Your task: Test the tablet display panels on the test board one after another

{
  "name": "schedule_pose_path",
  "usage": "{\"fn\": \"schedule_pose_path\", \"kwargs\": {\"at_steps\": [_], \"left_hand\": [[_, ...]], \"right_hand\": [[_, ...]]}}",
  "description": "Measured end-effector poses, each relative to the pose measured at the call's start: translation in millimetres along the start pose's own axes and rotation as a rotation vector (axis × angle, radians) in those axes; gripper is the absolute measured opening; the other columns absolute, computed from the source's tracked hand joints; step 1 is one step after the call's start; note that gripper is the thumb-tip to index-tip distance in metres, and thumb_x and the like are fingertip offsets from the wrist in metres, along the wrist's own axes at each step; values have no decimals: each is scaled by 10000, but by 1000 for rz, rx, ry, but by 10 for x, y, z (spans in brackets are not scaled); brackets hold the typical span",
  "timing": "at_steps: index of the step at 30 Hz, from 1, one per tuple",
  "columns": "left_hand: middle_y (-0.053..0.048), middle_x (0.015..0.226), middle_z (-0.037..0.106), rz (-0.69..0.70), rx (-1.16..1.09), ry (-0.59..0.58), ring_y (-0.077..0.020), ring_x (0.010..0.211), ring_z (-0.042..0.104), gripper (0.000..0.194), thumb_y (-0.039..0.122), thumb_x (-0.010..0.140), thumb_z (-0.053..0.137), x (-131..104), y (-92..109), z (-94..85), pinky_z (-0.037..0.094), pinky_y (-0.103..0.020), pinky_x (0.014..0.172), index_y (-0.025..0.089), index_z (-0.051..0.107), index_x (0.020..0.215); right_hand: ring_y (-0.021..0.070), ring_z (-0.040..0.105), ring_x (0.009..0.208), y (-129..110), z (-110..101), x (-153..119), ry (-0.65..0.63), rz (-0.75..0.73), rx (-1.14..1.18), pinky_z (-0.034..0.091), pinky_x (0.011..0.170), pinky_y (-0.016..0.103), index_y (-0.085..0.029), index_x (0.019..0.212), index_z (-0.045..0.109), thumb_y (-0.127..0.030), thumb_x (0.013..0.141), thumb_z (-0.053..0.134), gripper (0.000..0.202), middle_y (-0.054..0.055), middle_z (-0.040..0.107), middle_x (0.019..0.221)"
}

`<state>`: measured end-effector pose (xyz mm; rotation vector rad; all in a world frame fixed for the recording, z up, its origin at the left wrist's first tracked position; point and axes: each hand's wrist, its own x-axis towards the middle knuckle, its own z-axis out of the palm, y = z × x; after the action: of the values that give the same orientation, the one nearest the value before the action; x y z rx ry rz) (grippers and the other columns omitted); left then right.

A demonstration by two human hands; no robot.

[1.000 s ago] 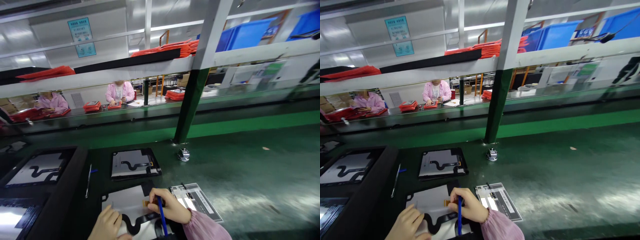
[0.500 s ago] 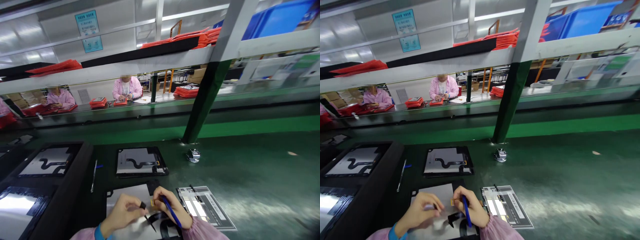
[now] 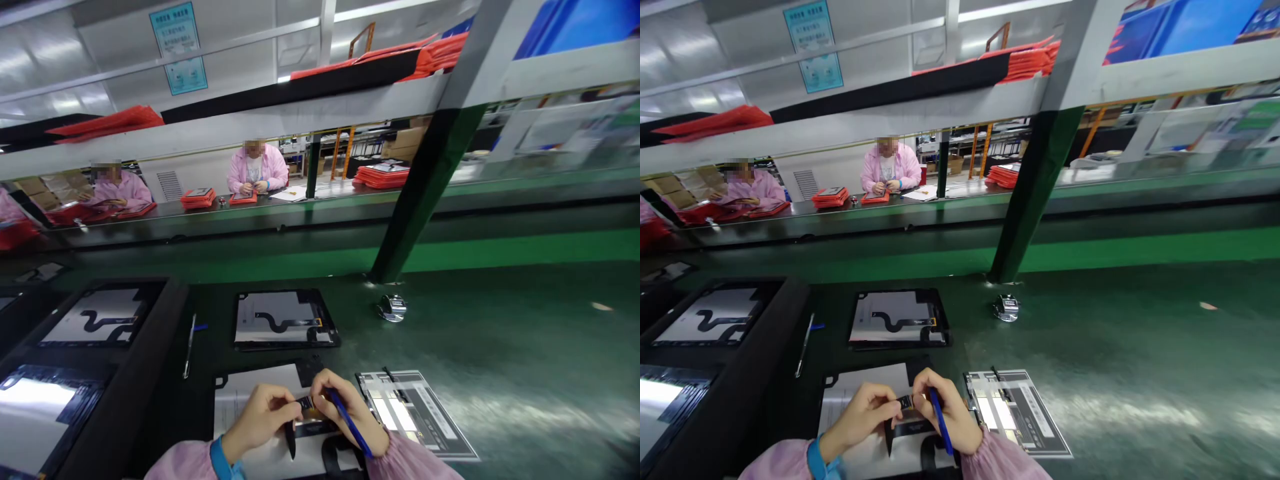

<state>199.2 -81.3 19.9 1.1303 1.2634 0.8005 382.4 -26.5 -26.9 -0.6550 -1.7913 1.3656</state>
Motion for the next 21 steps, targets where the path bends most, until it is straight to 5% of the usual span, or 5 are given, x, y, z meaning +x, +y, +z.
{"fn": "schedule_pose_path", "kwargs": {"at_steps": [21], "left_hand": [[29, 479, 481, 78, 167, -58, -78, 439, 404, 338, 428, 740, 643, 21, -27, -60, 281, -207, 436, 129, 622, 585]], "right_hand": [[86, 422, 497, -166, 4, 20, -51, -103, -142, 358, 478, 210, -191, 776, 544, -389, 917, 510, 246, -30, 510, 612]]}}
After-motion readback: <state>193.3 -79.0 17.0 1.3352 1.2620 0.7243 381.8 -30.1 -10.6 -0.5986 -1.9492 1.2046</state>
